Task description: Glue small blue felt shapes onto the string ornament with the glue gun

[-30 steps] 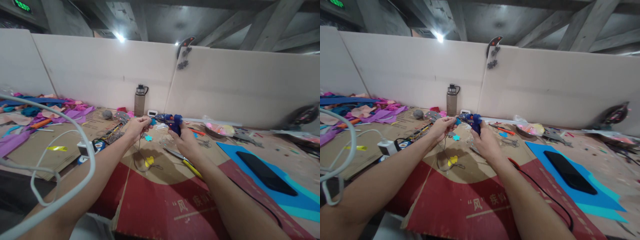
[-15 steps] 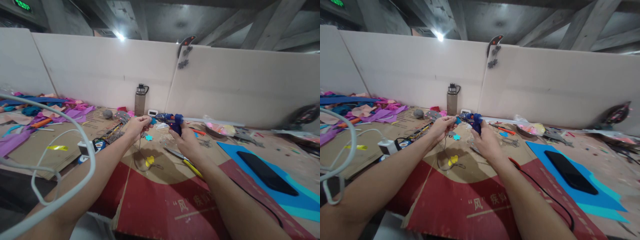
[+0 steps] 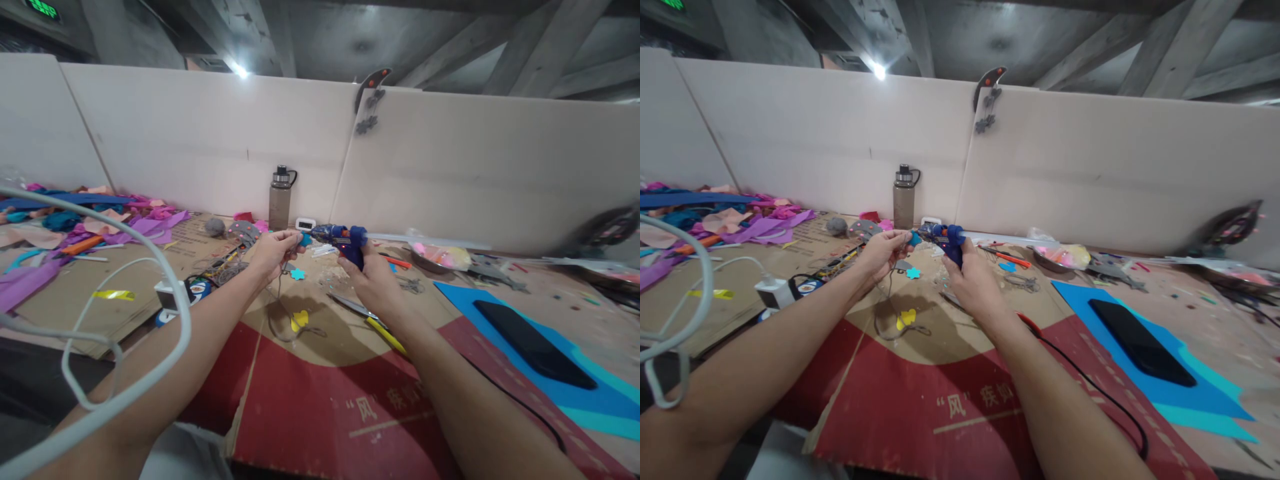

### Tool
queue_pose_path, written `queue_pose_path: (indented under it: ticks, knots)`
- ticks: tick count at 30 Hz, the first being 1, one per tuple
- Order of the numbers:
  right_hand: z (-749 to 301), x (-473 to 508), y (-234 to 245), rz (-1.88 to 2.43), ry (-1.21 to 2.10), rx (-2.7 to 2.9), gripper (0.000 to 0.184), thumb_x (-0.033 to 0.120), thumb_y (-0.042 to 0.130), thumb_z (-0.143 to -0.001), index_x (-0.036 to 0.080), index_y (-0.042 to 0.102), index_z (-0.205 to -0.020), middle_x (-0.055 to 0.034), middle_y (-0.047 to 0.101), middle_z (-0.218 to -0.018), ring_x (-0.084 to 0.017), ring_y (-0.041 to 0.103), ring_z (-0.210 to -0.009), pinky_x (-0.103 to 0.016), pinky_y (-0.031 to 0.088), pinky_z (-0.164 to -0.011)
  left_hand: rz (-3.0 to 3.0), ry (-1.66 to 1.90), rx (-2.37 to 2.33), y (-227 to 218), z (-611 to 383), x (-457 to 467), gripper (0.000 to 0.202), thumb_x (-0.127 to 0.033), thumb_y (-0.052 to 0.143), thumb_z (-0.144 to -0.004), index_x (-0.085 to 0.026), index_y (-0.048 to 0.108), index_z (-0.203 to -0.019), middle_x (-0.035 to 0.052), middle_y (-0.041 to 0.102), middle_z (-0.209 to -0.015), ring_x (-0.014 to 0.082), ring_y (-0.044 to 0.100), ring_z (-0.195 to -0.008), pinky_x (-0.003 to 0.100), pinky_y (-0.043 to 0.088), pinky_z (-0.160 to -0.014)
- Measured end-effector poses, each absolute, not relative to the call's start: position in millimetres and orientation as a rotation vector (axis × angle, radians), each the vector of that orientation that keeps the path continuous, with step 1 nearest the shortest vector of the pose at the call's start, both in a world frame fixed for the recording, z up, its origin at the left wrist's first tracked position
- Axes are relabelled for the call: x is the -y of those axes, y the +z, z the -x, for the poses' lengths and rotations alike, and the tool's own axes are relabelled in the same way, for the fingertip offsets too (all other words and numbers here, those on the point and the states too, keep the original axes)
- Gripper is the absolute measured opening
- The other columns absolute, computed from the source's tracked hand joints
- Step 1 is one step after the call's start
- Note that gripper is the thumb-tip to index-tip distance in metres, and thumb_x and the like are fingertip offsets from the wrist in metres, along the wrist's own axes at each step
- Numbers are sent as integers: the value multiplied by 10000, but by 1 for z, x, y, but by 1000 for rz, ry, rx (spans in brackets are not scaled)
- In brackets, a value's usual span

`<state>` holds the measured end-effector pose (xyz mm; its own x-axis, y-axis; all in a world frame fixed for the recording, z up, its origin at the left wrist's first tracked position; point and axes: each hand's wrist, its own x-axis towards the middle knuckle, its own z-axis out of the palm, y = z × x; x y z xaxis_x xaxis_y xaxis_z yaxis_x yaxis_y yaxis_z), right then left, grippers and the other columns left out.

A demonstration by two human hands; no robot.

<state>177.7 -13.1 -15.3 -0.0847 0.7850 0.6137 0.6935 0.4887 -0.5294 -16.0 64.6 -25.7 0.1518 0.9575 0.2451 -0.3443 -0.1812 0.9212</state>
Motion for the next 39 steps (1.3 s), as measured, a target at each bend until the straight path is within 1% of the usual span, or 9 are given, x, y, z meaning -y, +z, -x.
queue_pose_path:
  ticks: [6, 12, 19, 25, 32, 39]
  knots:
    - [-178, 14, -14, 1277, 110, 1815, 353, 295, 476, -832, 167, 515, -1159, -116, 629, -983, -254, 577, -856, -402, 435, -778, -1190, 1366, -713, -26, 16, -64, 318, -354, 802, -574, -121, 643, -721, 16, 612, -630, 84, 582, -562, 167, 344, -441]
    - [-179, 14, -15, 1251, 89, 1815, 349, 308, 476, -839, 181, 513, -1162, -101, 635, -935, -249, 588, -842, -390, 443, -758, -1206, 1353, -726, -25, 15, -61, 318, -348, 795, -576, -115, 641, -729, 25, 616, -646, 87, 583, -564, 165, 345, -434]
    - [-178, 15, -13, 1230, 93, 1820, 373, 286, 485, -832, 192, 508, -1192, -112, 636, -1009, -259, 588, -900, -401, 442, -796, -1221, 1352, -727, -25, 14, -60, 294, -340, 784, -591, -119, 642, -722, 31, 622, -645, 90, 584, -558, 169, 332, -427]
    - [-178, 14, -15, 1255, 76, 1820, 332, 304, 482, -836, 189, 522, -1144, -103, 635, -946, -251, 584, -839, -393, 442, -754, -1219, 1351, -697, -27, 15, -64, 310, -349, 797, -580, -117, 642, -717, 25, 614, -634, 89, 588, -565, 169, 335, -434]
    - [-177, 15, -14, 1293, 95, 1822, 327, 303, 475, -835, 166, 527, -1128, -120, 631, -952, -260, 581, -855, -401, 438, -757, -1203, 1354, -700, -27, 16, -64, 278, -327, 781, -607, -118, 646, -730, 15, 610, -613, 86, 585, -559, 172, 359, -455]
    - [-178, 15, -15, 1282, 92, 1827, 321, 302, 479, -838, 185, 515, -1135, -112, 635, -972, -258, 583, -861, -409, 442, -768, -1182, 1353, -724, -25, 16, -63, 290, -319, 790, -590, -121, 639, -738, 14, 619, -628, 85, 584, -560, 173, 352, -449]
